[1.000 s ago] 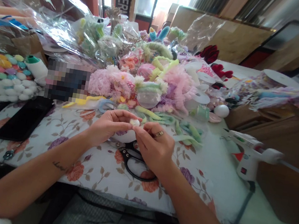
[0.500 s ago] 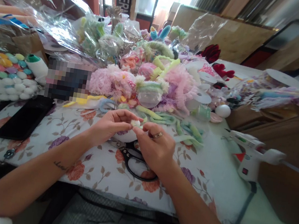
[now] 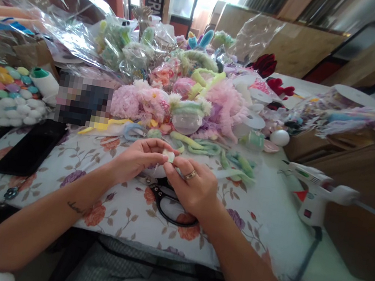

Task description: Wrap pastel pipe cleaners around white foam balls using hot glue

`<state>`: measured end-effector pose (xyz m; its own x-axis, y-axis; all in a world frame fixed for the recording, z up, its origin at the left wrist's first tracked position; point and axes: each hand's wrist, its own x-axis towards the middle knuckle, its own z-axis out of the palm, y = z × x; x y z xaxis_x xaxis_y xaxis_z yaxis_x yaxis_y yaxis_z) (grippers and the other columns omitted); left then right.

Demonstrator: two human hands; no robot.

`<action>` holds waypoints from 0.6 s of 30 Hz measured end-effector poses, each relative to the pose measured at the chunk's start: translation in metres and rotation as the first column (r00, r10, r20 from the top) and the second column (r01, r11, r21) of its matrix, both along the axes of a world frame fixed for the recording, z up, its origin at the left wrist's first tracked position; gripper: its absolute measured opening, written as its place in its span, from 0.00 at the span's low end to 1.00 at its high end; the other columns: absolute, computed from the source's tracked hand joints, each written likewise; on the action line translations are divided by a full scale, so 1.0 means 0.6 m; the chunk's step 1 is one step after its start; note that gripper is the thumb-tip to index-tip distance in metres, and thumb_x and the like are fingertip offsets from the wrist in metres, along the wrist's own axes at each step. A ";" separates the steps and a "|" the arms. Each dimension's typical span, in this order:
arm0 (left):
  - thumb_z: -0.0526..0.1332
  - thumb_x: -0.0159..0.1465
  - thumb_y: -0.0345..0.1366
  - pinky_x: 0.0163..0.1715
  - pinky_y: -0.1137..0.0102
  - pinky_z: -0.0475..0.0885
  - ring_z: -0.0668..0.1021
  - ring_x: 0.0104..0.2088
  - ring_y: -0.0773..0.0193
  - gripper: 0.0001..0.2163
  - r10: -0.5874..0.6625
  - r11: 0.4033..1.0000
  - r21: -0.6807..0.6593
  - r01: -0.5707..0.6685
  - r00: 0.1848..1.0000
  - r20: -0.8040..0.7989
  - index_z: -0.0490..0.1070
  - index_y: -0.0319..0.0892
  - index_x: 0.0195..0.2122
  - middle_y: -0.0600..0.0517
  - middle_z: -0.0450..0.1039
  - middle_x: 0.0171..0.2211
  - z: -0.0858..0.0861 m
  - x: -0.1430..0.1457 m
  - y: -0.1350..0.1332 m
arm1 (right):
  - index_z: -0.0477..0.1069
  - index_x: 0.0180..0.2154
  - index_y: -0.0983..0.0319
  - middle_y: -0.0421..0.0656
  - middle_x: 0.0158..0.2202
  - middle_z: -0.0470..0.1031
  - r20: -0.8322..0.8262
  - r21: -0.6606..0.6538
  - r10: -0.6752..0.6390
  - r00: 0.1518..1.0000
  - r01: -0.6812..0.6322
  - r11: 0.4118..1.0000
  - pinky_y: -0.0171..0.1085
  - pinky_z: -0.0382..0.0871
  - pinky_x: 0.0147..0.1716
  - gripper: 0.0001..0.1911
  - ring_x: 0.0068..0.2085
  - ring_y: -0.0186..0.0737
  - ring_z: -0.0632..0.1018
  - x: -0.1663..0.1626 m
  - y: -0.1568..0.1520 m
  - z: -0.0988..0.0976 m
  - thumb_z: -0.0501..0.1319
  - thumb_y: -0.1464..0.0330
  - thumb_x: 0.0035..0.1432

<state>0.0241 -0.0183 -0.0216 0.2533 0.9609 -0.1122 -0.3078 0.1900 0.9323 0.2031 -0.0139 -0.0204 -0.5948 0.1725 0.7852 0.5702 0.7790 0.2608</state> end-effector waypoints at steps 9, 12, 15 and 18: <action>0.70 0.54 0.33 0.36 0.74 0.70 0.77 0.34 0.69 0.09 0.037 0.998 0.044 -0.039 0.998 0.045 0.77 0.43 0.37 0.51 0.79 0.39 -0.007 -0.005 0.004 | 0.73 0.36 0.61 0.42 0.30 0.76 -0.177 -0.263 -0.182 0.967 0.132 0.956 0.33 0.62 0.25 0.06 0.26 0.34 0.74 -0.003 0.002 -0.003 0.62 0.65 0.61; 0.71 0.53 0.34 0.33 0.75 0.69 0.76 0.33 0.69 0.10 0.070 0.996 0.063 -0.071 0.997 0.015 0.78 0.43 0.37 0.51 0.79 0.40 -0.006 -0.003 0.004 | 0.75 0.35 0.62 0.41 0.28 0.75 -0.191 -0.313 -0.215 0.958 0.148 0.938 0.33 0.61 0.25 0.08 0.26 0.34 0.73 -0.005 0.002 -0.003 0.62 0.64 0.60; 0.71 0.53 0.34 0.31 0.75 0.68 0.75 0.32 0.69 0.10 0.101 0.991 0.095 -0.098 0.995 -0.026 0.78 0.42 0.36 0.51 0.78 0.37 -0.005 -0.001 0.003 | 0.77 0.34 0.62 0.40 0.26 0.73 -0.224 -0.374 -0.206 0.953 0.111 0.921 0.32 0.61 0.25 0.08 0.25 0.34 0.73 -0.006 0.003 -0.004 0.63 0.64 0.60; 0.71 0.52 0.35 0.29 0.76 0.67 0.74 0.30 0.71 0.10 0.128 0.987 0.106 -0.121 0.990 -0.061 0.78 0.42 0.35 0.53 0.77 0.33 -0.005 -0.001 0.003 | 0.77 0.32 0.61 0.40 0.25 0.71 -0.263 -0.448 -0.197 0.944 0.062 0.892 0.32 0.62 0.26 0.07 0.26 0.34 0.73 -0.007 0.002 -0.006 0.64 0.64 0.59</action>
